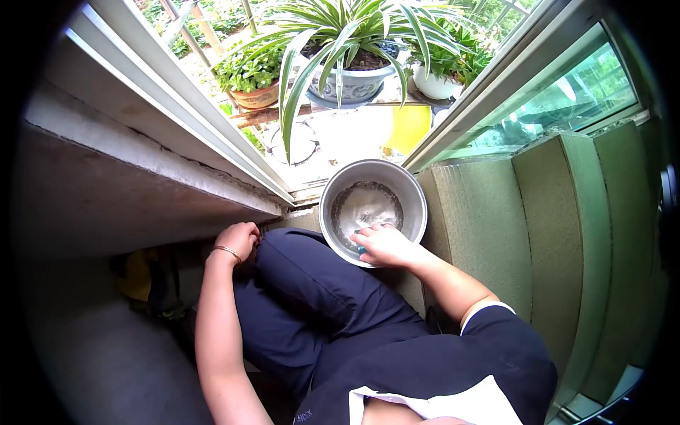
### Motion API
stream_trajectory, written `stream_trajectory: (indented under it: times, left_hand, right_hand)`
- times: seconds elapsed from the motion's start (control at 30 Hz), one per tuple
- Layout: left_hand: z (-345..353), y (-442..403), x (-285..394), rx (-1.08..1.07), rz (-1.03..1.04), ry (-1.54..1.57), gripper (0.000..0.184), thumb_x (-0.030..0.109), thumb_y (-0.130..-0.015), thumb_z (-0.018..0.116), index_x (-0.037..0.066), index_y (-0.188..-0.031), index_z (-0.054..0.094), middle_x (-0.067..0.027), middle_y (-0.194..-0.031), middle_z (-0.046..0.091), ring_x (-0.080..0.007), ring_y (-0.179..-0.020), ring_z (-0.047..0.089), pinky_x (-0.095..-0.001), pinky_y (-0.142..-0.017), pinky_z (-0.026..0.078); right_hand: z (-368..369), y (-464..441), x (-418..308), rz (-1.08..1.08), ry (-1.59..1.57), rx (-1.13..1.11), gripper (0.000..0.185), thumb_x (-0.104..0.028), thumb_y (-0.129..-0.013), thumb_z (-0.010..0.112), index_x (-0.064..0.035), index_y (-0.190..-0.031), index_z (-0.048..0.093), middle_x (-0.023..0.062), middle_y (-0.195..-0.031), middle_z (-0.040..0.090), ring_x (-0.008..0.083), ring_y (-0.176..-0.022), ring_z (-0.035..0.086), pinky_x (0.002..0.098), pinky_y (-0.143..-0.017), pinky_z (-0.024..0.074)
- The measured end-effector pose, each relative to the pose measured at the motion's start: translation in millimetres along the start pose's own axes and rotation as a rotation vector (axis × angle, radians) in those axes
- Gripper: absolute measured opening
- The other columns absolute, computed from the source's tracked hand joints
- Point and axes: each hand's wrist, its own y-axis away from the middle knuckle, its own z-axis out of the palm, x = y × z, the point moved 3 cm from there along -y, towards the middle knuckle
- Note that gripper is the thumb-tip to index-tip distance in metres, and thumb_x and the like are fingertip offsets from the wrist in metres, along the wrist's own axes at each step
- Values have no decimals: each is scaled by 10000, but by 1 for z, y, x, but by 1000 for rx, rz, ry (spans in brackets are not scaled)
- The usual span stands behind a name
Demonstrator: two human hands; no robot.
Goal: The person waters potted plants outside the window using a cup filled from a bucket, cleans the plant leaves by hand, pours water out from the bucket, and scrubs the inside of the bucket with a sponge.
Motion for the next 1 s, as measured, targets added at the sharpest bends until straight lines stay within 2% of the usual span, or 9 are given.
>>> stream_trajectory:
  times: [0.03,0.07,0.13,0.17,0.27,0.4,0.5,1.0]
  left_hand:
    - [1,-4,-6,106,68,-55,200,100,-833,496,47,-971,631,-132,-897,659,-284,-861,626,-369,-786,486]
    - [3,-10,-14,107,70,-53,200,100,-833,496,47,-971,631,-132,-897,659,-284,-861,626,-369,-786,486]
    - [4,-21,-24,56,-57,0,205,78,-833,482,40,-973,626,-130,-871,659,-251,-798,635,-355,-757,496]
    - [8,-27,-29,37,-72,6,205,56,-828,480,34,-972,625,-130,-871,655,-226,-762,635,-345,-738,500]
    - [21,-36,-42,-48,-96,2,209,44,-825,486,34,-980,626,-136,-883,655,-221,-749,635,-344,-732,502]
    - [16,-25,-25,-58,-90,25,203,69,-823,516,31,-989,627,-139,-916,659,-244,-803,639,-348,-765,499]
    - [7,-17,-10,-6,-24,60,229,164,-812,584,32,-992,632,-153,-991,653,-299,-949,613,-362,-838,478]
    - [7,-12,-17,11,-25,120,234,172,-797,618,17,-973,635,-154,-947,661,-275,-896,630,-350,-802,488]
  right_hand:
    - [1,0,0,-4,-10,5,533,-267,-748,672,-93,-1227,515,109,-1071,592,319,-998,568,434,-853,458]
    - [3,-1,1,-2,-6,5,533,-267,-748,672,-93,-1227,515,109,-1071,592,319,-998,568,434,-853,458]
    - [3,-1,0,-5,-3,3,522,-257,-747,672,-94,-1219,521,108,-1063,592,316,-991,570,430,-839,461]
    - [2,0,0,-3,0,3,522,-257,-747,672,-94,-1219,521,108,-1063,592,316,-991,570,430,-839,461]
    - [0,1,-2,3,-7,-5,505,-240,-755,664,-96,-1218,524,108,-1066,591,313,-988,567,429,-834,460]
    - [0,2,-6,-10,-23,7,479,-205,-766,642,-105,-1218,520,107,-1045,590,306,-981,562,429,-824,457]
    - [1,2,-7,-20,-27,11,469,-187,-768,628,-111,-1217,517,107,-1029,589,302,-975,562,430,-816,457]
    - [-5,5,-14,-72,-18,68,427,-139,-785,558,-121,-1211,527,103,-1001,590,299,-942,565,434,-781,458]
